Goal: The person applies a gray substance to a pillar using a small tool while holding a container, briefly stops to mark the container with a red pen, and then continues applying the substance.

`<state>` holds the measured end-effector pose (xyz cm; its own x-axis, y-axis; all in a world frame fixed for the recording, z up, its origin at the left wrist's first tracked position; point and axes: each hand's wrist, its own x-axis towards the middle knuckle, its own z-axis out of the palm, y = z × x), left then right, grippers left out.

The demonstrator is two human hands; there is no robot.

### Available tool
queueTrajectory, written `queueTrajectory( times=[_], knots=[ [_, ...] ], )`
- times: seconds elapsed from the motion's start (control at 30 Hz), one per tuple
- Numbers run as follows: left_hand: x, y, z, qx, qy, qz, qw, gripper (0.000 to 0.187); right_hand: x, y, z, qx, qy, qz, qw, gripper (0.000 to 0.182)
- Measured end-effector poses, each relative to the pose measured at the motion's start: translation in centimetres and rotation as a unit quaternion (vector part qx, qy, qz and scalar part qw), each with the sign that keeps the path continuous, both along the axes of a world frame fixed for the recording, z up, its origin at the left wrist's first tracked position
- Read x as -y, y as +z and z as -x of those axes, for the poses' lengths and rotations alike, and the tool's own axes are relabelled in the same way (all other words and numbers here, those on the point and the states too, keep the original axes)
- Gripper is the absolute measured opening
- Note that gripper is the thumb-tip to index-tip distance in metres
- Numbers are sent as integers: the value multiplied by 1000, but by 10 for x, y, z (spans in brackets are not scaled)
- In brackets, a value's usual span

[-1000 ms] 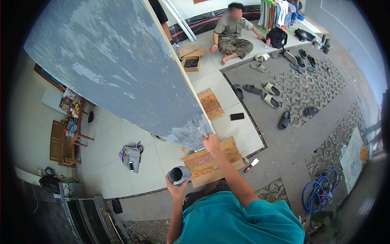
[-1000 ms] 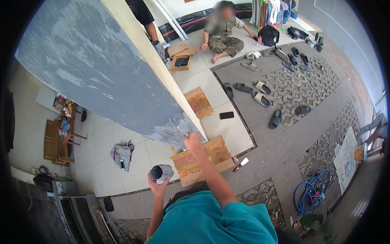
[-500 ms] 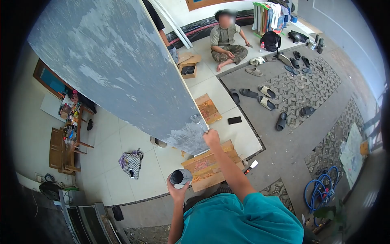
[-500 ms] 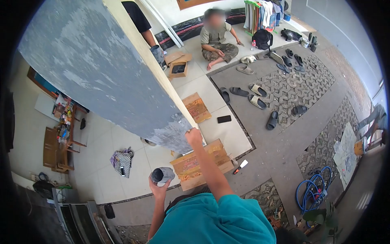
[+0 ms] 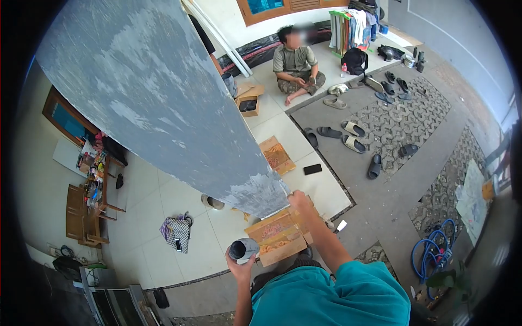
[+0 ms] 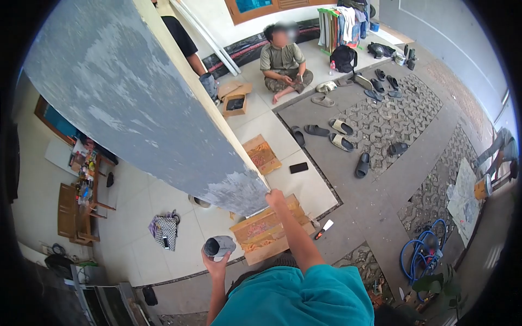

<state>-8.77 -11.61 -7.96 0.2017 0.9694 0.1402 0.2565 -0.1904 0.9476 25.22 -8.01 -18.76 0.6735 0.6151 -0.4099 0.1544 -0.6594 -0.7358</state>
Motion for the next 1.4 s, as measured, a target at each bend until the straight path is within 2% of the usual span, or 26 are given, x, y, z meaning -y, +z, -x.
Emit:
queueTrajectory(
  times=[0.13, 0.2, 0.23, 0.3, 0.33, 0.4, 0.43, 0.5, 0.57, 0.63, 0.7, 0.73, 0.8, 0.87, 0.93, 1.07, 1.13, 1.2, 1.27, 1.4],
  knots=[
    [4, 6, 2, -2, 17, 15, 1000, 83, 10, 18, 21, 18, 11, -35, 999, 40],
    [4, 8, 5, 0, 24, 13, 1000, 83, 0, 22, 34, -47, 46, -140, 988, 36],
    [3, 9, 7, 3, 14, 13, 1000, 83, -5, 23, 41, -52, 45, -140, 988, 36],
    [1, 10, 11, 11, 14, 5, 1000, 84, -21, 27, 51, 78, 137, -255, 954, 34],
    [1, 10, 11, 27, 23, -2, 999, 84, -32, 28, 54, 77, 132, -254, 955, 34],
    [3, 16, 25, 4, 31, 2, 999, 84, -48, 27, 65, 69, 8, -110, 992, 30],
    [3, 17, 30, -15, 39, 0, 999, 84, -49, 8, 65, 70, 15, -107, 992, 30],
    [5, 9, 49, 11, 61, -6, 998, 84, -50, -25, 68, -16, -33, -102, 994, 30],
    [6, 17, 61, 55, 80, 11, 995, 84, -38, -6, 75, -26, -8, -112, 993, 33],
    [-2, 4, 74, 38, 81, 26, 996, 85, -27, 14, 73, -29, 18, -109, 993, 35],
    [2, 4, 87, -22, 79, 41, 996, 85, -26, 27, 87, 15, -4, -189, 982, 38],
    [4, 3, 94, -26, 72, 45, 996, 85, -15, 40, 99, 12, -11, -185, 983, 38],
    [-10, 0, 89, 4, 52, 44, 998, 85, -7, 80, 100, -25, -40, -189, 981, 37],
    [-20, -8, 90, 51, 25, 45, 997, 85, -2, 75, 118, 39, -79, -233, 969, 32],
    [-31, -15, 87, 39, 6, 32, 999, 85, -2, 83, 120, 76, -110, -256, 957, 30],
    [-40, -14, 83, 44, -23, 37, 998, 85, -2, 100, 114, 134, -90, -244, 956, 32],
    [-44, -26, 86, 40, -26, 19, 999, 85, -3, 141, 119, 98, -70, -214, 969, 37],
    [-42, -26, 95, 27, -42, 39, 998, 85, -9, 147, 121, 106, -71, -216, 968, 40],
    [-38, -20, 108, 5, -38, 32, 999, 85, -16, 130, 135, 104, -79, -231, 964, 43],
    [-42, -4, 126, 1, -51, 0, 999, 83, -44, 27, 127, 147, -110, -222, 958, 40]
  ],
)
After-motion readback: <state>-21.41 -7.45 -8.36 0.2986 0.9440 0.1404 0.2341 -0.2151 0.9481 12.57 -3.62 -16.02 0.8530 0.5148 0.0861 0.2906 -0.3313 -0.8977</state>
